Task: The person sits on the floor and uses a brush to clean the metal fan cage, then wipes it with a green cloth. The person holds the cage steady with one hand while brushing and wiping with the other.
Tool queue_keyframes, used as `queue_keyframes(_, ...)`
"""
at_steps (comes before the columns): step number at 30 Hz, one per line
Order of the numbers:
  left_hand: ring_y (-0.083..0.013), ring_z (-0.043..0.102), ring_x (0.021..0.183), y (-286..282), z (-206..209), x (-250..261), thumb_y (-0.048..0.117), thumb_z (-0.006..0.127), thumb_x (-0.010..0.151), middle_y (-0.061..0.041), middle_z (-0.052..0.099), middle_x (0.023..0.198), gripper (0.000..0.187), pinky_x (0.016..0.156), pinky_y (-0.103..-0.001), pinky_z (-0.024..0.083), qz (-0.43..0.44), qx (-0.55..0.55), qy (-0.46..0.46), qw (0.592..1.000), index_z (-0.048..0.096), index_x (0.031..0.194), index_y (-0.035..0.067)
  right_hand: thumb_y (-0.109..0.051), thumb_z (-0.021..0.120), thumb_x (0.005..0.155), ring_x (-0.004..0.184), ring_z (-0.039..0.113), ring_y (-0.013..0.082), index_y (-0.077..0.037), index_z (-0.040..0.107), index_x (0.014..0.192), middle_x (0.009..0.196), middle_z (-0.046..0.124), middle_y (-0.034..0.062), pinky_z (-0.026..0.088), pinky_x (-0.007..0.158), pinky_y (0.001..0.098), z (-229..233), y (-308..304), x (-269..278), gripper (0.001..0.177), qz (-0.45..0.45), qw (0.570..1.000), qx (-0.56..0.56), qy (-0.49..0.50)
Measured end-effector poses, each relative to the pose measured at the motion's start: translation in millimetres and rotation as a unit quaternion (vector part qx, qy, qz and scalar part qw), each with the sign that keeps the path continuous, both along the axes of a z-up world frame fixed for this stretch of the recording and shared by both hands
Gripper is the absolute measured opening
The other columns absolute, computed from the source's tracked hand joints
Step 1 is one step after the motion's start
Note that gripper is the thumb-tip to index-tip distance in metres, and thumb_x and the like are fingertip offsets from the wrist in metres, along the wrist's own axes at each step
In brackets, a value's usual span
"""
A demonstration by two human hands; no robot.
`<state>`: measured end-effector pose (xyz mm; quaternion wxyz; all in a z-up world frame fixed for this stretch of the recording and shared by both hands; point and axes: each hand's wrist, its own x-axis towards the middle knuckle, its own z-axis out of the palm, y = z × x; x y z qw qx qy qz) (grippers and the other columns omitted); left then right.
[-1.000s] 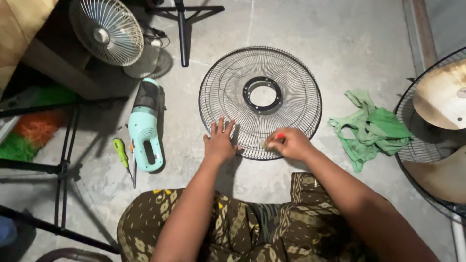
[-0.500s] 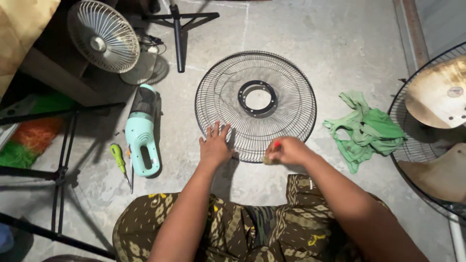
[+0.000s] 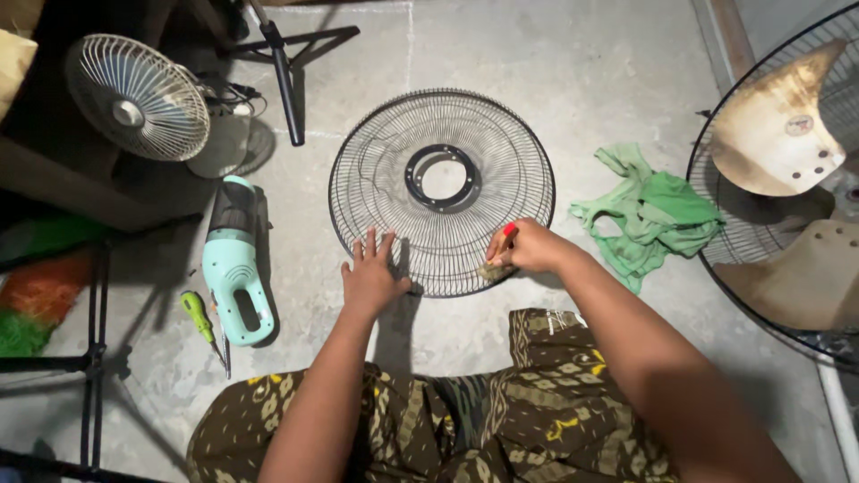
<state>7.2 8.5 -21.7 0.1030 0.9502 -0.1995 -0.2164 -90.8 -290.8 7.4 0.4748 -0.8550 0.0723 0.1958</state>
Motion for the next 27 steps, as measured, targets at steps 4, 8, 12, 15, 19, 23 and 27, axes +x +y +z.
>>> queue_keyframes(4,-0.0343,0.015,0.157,0,2,1,0.041,0.085,0.071,-0.005,0.01,0.172,0.109,0.117,-0.066,0.027,0.006,-0.012,-0.006,1.0,0.023,0.16,0.034,-0.004,0.079,0.08,0.083,0.074,0.0164,-0.004,0.08,0.091,0.091,0.08,0.0118,0.055,0.079,0.0324,-4,13,-9,0.011,0.028,0.982,-0.162,0.093)
queue_keyframes(8,-0.0351,0.015,0.156,-1,1,-1,0.042,0.085,0.072,-0.006,0.01,0.172,0.108,0.117,-0.065,0.027,0.002,-0.006,-0.004,1.0,0.022,0.16,0.033,-0.004,0.077,0.08,0.081,0.076,0.0203,-0.001,0.075,0.091,0.087,0.079,0.0128,0.061,0.075,0.0359,-3,7,-1,0.011,-0.076,0.994,-0.004,0.081)
queue_keyframes(12,-0.037,0.015,0.156,-1,-3,2,0.042,0.084,0.073,-0.008,0.011,0.172,0.108,0.116,-0.066,0.029,-0.003,-0.01,-0.015,1.0,0.022,0.161,0.031,-0.005,0.077,0.085,0.082,0.074,0.02,-0.001,0.074,0.094,0.087,0.077,0.012,0.058,0.077,0.0344,4,1,4,0.011,-0.157,0.987,0.025,0.009)
queue_keyframes(15,-0.0382,0.015,0.156,0,-5,1,0.042,0.083,0.075,-0.009,0.01,0.171,0.108,0.116,-0.066,0.029,-0.006,-0.006,-0.008,1.0,0.02,0.162,0.032,-0.007,0.076,0.087,0.084,0.073,0.0177,-0.003,0.075,0.098,0.091,0.078,0.0085,0.057,0.079,0.0315,0,7,21,0.012,-0.191,0.974,0.008,-0.121)
queue_keyframes(19,-0.0407,0.014,0.155,0,-5,4,0.041,0.084,0.076,-0.01,0.01,0.171,0.107,0.114,-0.067,0.031,-0.008,-0.022,-0.014,1.0,0.02,0.161,0.03,-0.014,0.081,0.082,0.086,0.073,0.018,-0.008,0.078,0.095,0.098,0.073,0.0092,0.06,0.079,0.0304,-15,34,32,0.015,-0.119,0.961,-0.067,-0.239)
queue_keyframes(23,-0.0442,0.019,0.153,0,1,0,0.041,0.085,0.074,-0.013,0.013,0.169,0.105,0.111,-0.066,0.034,-0.01,-0.034,-0.034,0.999,0.025,0.159,0.026,-0.028,0.081,0.084,0.085,0.075,0.0223,-0.009,0.076,0.1,0.092,0.079,0.0089,0.057,0.08,0.0372,-25,64,34,0.026,-0.039,0.994,-0.086,-0.06)
queue_keyframes(27,-0.0415,0.029,0.147,3,-1,8,0.036,0.086,0.07,-0.013,0.03,0.161,0.095,0.109,-0.06,0.039,0.016,-0.097,-0.039,0.994,0.038,0.151,0.021,-0.036,0.078,0.084,0.084,0.076,0.0291,-0.007,0.075,0.103,0.093,0.079,0.0131,0.057,0.078,0.041,-34,53,36,0.034,-0.104,0.985,-0.131,0.032)
